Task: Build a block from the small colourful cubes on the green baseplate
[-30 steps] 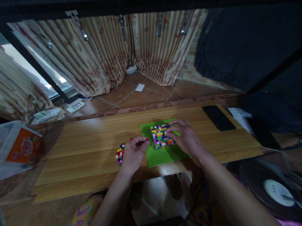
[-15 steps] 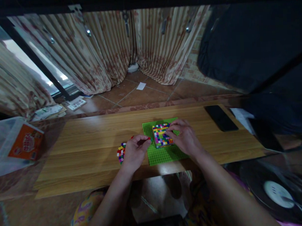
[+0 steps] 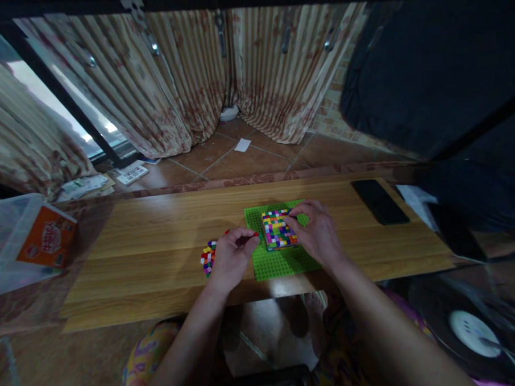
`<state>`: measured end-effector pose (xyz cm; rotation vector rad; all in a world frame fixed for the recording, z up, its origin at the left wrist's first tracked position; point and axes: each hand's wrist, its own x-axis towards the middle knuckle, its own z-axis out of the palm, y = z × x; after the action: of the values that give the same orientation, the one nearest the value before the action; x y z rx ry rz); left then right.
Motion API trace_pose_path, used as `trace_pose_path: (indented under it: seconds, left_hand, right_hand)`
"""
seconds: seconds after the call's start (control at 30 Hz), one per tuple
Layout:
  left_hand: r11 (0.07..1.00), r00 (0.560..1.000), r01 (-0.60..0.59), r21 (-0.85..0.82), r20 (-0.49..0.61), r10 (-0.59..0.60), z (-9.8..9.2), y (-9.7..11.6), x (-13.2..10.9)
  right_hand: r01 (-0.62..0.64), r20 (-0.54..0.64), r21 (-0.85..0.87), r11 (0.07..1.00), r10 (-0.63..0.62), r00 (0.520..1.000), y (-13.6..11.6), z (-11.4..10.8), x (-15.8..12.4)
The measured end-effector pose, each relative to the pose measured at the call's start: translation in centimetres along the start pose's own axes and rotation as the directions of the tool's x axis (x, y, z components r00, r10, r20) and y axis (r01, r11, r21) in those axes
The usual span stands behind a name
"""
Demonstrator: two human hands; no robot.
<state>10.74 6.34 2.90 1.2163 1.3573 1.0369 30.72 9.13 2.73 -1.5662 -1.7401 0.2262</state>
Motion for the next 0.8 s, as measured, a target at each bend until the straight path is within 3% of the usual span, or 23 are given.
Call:
trace_pose_path:
  seconds: [0.63, 0.8]
  left_hand:
    - [1.0, 1.0, 0.021, 0.013, -0.003, -0.021, -0.06, 0.28, -0.15]
    - [1.0, 1.0, 0.018, -0.016, -0.009, -0.018, -0.03, -0.03, -0.03]
  right_hand:
    - [-0.062, 0.04, 0.042, 0.997, 0.06, 0.997, -0.07, 0.4, 0.0]
    - [-0.143, 0.047, 0.09, 0.986, 0.14, 0.989, -0.31, 0.81, -0.09]
